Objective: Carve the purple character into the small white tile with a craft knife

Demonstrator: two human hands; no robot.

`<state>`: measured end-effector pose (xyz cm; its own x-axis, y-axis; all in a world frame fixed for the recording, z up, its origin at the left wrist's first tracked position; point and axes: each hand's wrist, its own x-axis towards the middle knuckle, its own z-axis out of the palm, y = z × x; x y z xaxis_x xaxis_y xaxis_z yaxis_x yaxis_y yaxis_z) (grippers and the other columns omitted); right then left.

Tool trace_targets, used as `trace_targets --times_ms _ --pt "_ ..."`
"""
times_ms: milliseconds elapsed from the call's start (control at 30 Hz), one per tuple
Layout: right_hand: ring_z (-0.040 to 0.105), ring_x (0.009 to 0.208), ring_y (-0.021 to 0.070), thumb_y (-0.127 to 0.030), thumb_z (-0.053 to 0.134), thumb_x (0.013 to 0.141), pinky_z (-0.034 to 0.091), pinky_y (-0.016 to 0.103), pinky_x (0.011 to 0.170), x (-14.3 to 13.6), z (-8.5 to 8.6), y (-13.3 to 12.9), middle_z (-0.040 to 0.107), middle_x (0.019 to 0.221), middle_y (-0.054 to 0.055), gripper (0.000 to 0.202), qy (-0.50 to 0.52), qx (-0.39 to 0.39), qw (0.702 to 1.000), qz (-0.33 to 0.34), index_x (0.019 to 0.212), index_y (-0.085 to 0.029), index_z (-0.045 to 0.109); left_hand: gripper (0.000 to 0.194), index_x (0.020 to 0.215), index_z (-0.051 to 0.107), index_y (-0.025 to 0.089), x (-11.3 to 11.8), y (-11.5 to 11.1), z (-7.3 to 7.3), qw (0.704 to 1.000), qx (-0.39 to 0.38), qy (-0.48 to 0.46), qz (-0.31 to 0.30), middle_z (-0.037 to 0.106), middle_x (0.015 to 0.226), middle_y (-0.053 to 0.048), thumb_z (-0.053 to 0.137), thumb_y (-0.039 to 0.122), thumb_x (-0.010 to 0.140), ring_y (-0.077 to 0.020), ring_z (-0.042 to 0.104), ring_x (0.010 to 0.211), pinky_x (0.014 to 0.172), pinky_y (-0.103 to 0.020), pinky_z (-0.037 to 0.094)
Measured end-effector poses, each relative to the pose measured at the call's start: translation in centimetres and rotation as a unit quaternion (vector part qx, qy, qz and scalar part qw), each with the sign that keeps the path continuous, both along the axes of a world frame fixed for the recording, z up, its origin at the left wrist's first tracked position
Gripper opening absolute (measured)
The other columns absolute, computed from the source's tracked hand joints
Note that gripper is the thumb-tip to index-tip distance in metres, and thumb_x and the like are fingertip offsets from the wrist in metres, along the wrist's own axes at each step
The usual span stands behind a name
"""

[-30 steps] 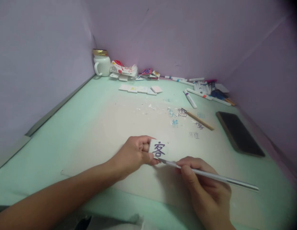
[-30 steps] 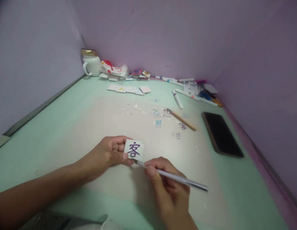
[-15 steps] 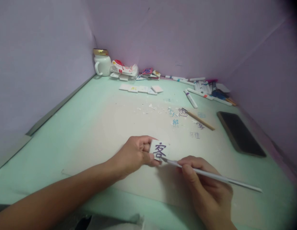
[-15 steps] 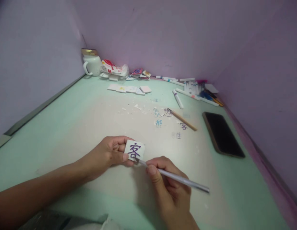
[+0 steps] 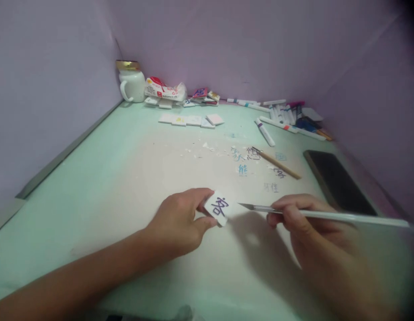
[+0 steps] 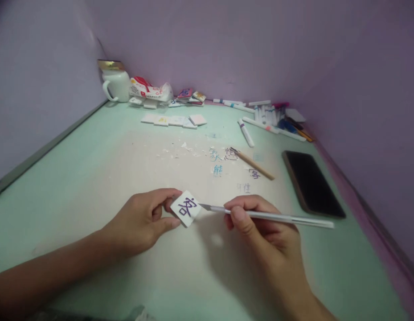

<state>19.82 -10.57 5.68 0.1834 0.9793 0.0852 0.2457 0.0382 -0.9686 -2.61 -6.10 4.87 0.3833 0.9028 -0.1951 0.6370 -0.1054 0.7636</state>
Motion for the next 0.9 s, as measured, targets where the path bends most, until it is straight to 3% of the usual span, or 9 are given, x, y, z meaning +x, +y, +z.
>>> trace_targets --times_ms 133,200,367,600,900 --pt "0.058 0.057 0.0154 -0.042 0.068 0.080 0.042 0.024 0.046 0.6 -0.2 2.2 0.063 0.063 0.001 0.020 0.011 0.010 1.000 0.018 0.079 -0.023 0.070 0.057 0.132 0.047 0.022 0.8 0.6 0.0 0.987 0.124 0.097 -0.039 0.055 0.127 -0.010 0.064 0.036 0.079 -0.0298 0.054 0.108 0.080 -0.038 0.045" --pt "0.058 0.059 0.0147 -0.040 0.068 0.081 0.042 0.023 0.048 0.4 -0.4 3.0 0.062 0.066 0.000 0.017 0.028 -0.008 1.000 0.011 0.083 -0.023 0.069 0.059 0.131 0.047 0.018 1.2 0.9 0.0 0.976 0.160 0.135 -0.059 0.050 0.133 -0.013 0.064 0.038 0.078 -0.0331 0.049 0.116 0.088 -0.044 0.044" --pt "0.055 0.059 0.0136 -0.037 0.065 0.085 0.042 0.024 0.055 0.2 -1.1 4.7 0.061 0.065 -0.001 0.015 0.042 -0.022 0.998 0.050 0.080 -0.023 0.067 0.043 0.112 0.058 0.015 1.6 2.1 0.0 0.971 0.167 0.155 -0.068 0.056 0.114 -0.013 0.069 0.034 0.075 -0.0288 0.053 0.097 0.085 -0.045 0.042" --pt "0.053 0.061 0.0132 -0.035 0.052 0.094 0.040 0.023 0.054 0.7 -2.9 6.6 0.058 0.066 -0.001 0.017 0.057 0.041 0.984 0.164 0.084 -0.024 0.061 0.046 0.110 0.058 0.013 1.6 3.4 -0.7 0.973 0.195 0.037 -0.121 0.056 0.102 -0.009 0.075 0.023 0.068 -0.0255 0.050 0.093 0.089 -0.045 0.034" --pt "0.041 0.068 0.0166 -0.044 0.046 0.096 0.029 0.029 0.058 -0.1 -2.9 6.3 0.047 0.072 0.000 0.024 0.065 -0.026 0.984 0.165 0.085 -0.026 0.056 0.046 0.113 0.057 0.019 1.1 4.1 -0.5 0.977 0.149 0.015 -0.152 0.052 0.099 -0.005 0.073 0.028 0.070 -0.0233 0.048 0.092 0.092 -0.043 0.030"
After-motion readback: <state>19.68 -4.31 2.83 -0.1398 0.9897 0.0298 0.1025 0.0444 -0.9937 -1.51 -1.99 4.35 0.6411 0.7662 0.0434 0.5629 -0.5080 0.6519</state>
